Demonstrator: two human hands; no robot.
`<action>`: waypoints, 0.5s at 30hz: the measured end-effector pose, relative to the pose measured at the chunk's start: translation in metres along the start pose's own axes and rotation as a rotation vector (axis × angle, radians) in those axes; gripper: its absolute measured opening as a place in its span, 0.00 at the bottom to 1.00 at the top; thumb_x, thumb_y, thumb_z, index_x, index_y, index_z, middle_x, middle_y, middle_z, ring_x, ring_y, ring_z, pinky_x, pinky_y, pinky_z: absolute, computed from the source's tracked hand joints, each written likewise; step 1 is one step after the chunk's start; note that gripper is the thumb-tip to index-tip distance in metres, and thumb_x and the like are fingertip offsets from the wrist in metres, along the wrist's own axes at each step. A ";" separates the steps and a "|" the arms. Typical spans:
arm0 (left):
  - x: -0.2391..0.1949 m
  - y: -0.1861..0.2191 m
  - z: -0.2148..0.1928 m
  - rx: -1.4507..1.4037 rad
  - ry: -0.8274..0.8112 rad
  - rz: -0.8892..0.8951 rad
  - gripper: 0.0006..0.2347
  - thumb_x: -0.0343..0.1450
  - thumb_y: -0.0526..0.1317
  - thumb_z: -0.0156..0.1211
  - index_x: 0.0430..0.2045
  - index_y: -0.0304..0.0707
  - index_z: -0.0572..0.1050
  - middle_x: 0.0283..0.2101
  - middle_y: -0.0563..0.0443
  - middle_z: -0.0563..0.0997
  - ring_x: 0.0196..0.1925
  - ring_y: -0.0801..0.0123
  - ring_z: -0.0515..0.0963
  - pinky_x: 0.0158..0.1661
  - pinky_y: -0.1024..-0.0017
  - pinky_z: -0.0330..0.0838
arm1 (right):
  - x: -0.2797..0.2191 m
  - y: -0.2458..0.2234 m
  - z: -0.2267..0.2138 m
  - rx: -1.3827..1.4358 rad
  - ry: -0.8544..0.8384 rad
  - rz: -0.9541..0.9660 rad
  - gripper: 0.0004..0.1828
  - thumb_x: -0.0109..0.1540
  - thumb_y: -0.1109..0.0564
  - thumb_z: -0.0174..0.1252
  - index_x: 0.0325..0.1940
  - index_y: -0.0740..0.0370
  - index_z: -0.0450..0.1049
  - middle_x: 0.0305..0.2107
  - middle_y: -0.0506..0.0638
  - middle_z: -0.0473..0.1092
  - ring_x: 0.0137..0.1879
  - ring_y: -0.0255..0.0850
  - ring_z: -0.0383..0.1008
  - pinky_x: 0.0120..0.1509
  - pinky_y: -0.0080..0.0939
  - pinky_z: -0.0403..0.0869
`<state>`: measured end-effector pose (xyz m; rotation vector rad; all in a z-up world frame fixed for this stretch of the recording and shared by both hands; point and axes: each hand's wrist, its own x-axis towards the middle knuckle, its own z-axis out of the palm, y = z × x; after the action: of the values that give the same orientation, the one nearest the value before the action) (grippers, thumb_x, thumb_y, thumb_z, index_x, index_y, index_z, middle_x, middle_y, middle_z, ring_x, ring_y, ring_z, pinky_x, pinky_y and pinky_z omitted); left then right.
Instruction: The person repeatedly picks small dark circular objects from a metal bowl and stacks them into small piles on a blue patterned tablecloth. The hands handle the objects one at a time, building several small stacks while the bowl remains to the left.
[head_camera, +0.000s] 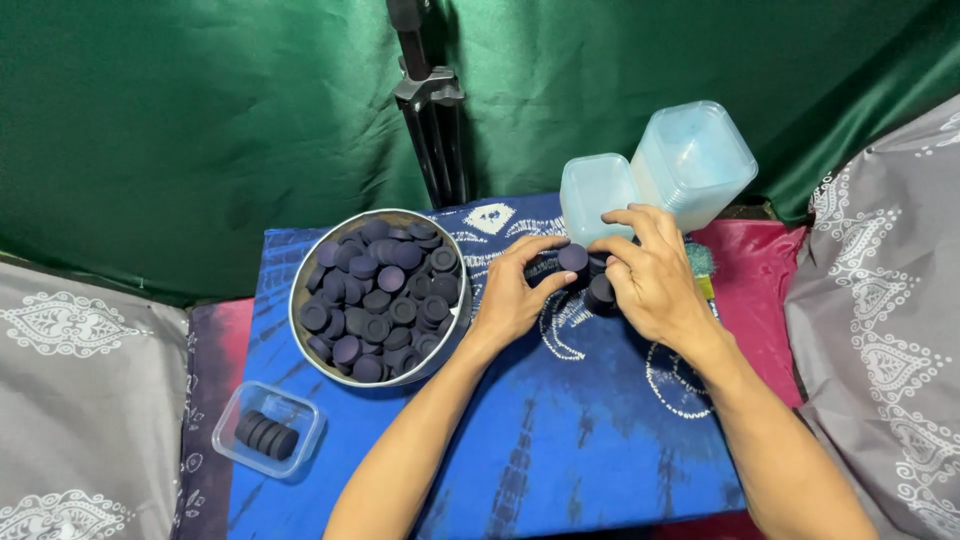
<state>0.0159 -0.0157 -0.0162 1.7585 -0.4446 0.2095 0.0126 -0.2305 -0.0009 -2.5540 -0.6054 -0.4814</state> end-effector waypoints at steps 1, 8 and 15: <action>-0.001 -0.002 0.001 0.000 -0.002 -0.002 0.17 0.65 0.36 0.73 0.48 0.38 0.80 0.47 0.43 0.82 0.55 0.50 0.81 0.56 0.58 0.74 | -0.001 0.000 0.000 0.001 -0.001 0.002 0.17 0.63 0.55 0.46 0.48 0.50 0.79 0.57 0.51 0.68 0.71 0.56 0.60 0.69 0.56 0.62; -0.002 -0.004 0.002 0.010 -0.006 -0.012 0.17 0.65 0.37 0.74 0.48 0.39 0.80 0.47 0.46 0.83 0.55 0.52 0.81 0.57 0.58 0.72 | -0.001 0.005 0.001 0.029 -0.003 0.014 0.18 0.64 0.56 0.46 0.51 0.53 0.79 0.56 0.52 0.69 0.70 0.56 0.62 0.69 0.57 0.64; -0.003 -0.001 0.003 0.027 -0.005 -0.023 0.17 0.65 0.37 0.73 0.48 0.39 0.80 0.48 0.45 0.83 0.55 0.50 0.81 0.57 0.58 0.72 | -0.003 0.003 -0.003 0.058 0.002 0.007 0.17 0.65 0.57 0.47 0.52 0.55 0.79 0.54 0.54 0.70 0.67 0.56 0.65 0.69 0.57 0.65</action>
<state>0.0129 -0.0183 -0.0190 1.7903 -0.4262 0.1956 0.0111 -0.2355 -0.0013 -2.4993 -0.6014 -0.4573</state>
